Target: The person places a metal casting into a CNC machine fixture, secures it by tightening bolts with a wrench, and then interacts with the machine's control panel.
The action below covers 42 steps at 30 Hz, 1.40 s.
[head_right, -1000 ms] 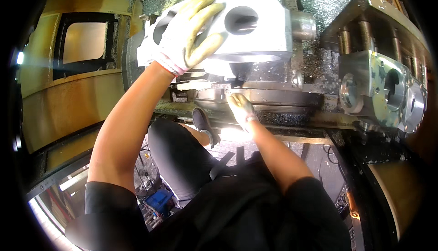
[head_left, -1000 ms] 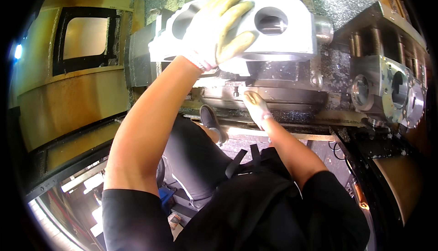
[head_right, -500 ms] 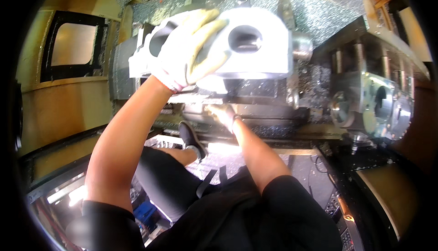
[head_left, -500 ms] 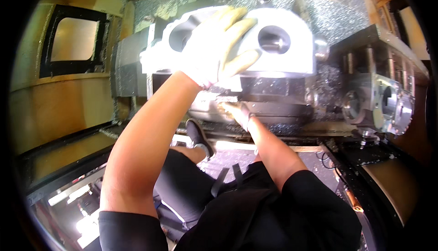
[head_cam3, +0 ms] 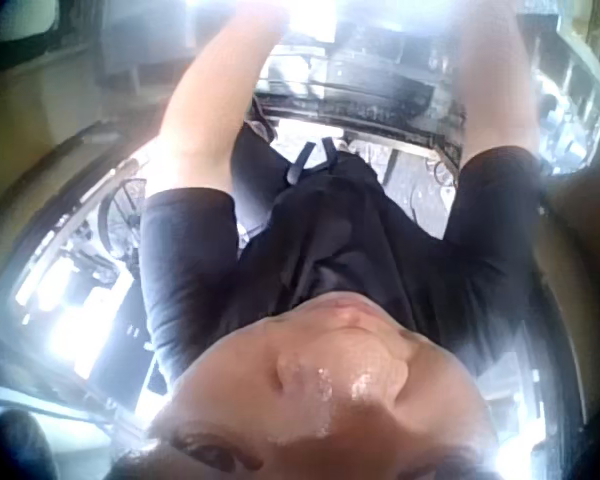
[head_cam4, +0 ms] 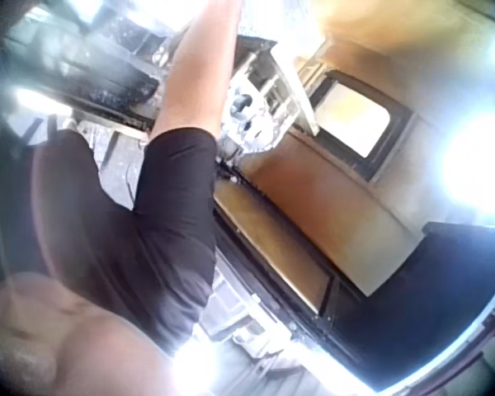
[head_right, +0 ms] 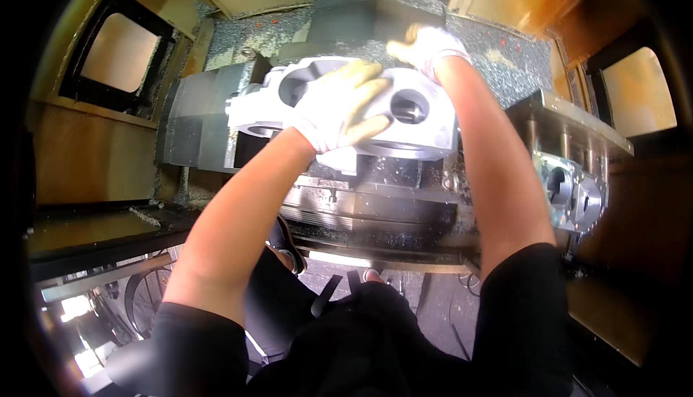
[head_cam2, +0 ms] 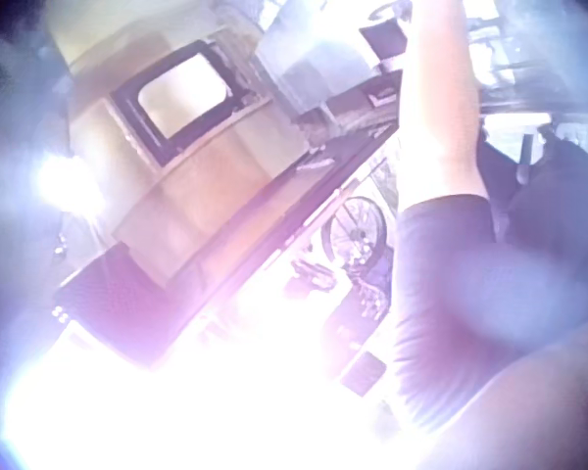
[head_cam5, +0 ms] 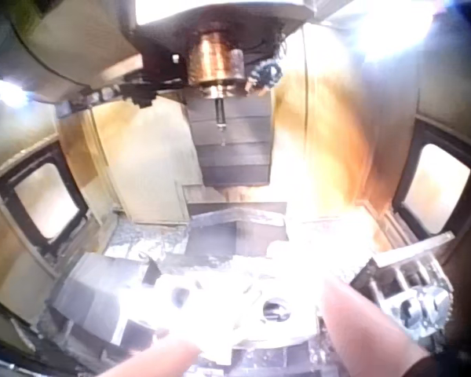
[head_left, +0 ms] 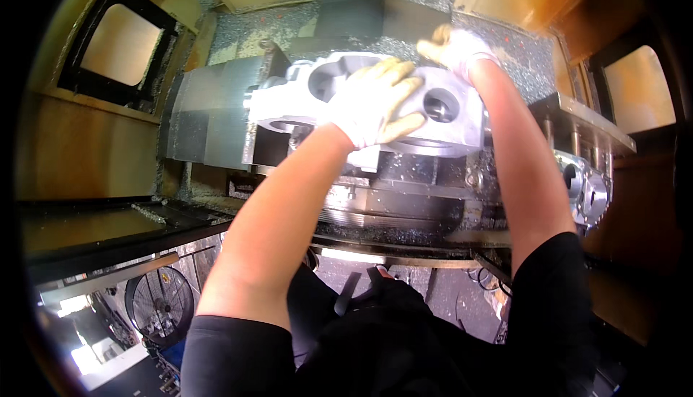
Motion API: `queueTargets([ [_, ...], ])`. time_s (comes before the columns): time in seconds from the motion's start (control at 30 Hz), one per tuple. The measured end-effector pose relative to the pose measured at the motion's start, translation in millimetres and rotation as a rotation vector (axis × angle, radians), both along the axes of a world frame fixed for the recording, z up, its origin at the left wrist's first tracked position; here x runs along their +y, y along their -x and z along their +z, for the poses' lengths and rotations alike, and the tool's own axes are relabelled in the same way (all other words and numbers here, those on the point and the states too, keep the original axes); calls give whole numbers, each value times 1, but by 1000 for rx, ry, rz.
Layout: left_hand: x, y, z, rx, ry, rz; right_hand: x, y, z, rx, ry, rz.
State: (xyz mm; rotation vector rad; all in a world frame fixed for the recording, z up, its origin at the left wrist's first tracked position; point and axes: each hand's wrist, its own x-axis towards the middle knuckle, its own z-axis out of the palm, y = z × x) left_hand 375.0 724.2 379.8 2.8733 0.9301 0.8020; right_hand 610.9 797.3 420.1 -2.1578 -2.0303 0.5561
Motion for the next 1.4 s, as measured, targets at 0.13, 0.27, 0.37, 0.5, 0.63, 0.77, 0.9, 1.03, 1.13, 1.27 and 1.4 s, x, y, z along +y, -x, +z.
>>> queueTargets([
  [0.13, -9, 8, -17, -47, 26, 20, 35, -11, -54, -63, 40, 284],
  [0.27, -11, 5, -12, -42, 18, 41, 52, -25, -68, 51, 3, 225],
  [0.37, -22, 14, -8, -20, -125, 157, -7, 3, -43, 287, -166, 21],
  [0.5, -77, 45, -3, -129, -52, 278, -142, -7, -50, 699, -578, -40],
  [0.63, -108, 115, -40, 35, 341, 761, -350, -44, -100, 718, -483, -90],
  [0.77, -91, 154, -75, 166, 487, 846, -570, -94, -251, 703, 59, -401],
  [0.9, -70, 170, -87, 200, 639, 858, -706, -81, -282, 569, 345, -527],
  [1.03, -67, 148, -72, 261, 655, 886, -783, -102, -326, 744, 359, -775],
  [1.13, -56, 149, -86, 317, 628, 950, -802, -125, -374, 852, 280, -899],
  [1.27, -36, 140, -70, 673, 545, 797, -791, -110, -347, 935, 234, -1006],
  [1.4, -94, 72, 7, 715, 230, 471, -831, -95, -338, 1018, 316, -1139],
])
